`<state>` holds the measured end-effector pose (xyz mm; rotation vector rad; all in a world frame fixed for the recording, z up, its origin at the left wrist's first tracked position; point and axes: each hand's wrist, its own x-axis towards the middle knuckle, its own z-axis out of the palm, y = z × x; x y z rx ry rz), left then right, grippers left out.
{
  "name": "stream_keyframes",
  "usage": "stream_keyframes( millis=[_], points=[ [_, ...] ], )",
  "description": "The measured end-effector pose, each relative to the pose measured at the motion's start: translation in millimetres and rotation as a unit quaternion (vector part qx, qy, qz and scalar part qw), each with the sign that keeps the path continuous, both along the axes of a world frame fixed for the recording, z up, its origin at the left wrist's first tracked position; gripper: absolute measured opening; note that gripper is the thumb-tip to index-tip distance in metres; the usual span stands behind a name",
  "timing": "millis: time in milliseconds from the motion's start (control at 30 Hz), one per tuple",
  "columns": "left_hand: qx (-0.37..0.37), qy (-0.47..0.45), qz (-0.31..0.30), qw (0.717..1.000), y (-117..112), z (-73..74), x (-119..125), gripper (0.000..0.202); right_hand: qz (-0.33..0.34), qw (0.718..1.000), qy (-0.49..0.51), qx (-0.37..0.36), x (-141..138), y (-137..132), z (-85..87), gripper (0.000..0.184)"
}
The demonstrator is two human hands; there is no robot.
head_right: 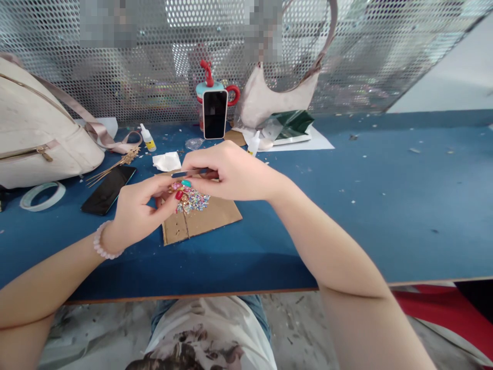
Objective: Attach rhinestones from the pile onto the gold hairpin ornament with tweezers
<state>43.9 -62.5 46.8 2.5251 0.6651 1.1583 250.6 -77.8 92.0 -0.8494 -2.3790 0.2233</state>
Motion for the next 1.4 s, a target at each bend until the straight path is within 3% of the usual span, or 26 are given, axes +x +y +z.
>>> stream_keyframes(
  millis=[900,1400],
  points=[
    [0.017,0.012,0.019,1.000,0.3,0.4,0.1,0.016,0.010,1.000,-0.015,0.005,-0.5,-0.7,1.0,0.010],
    [0.089,0.018,0.024,0.996,-2.3,1.4,0.0,0.010,0.011,1.000,-0.018,0.002,-3.0,-0.7,0.4,0.011]
  ],
)
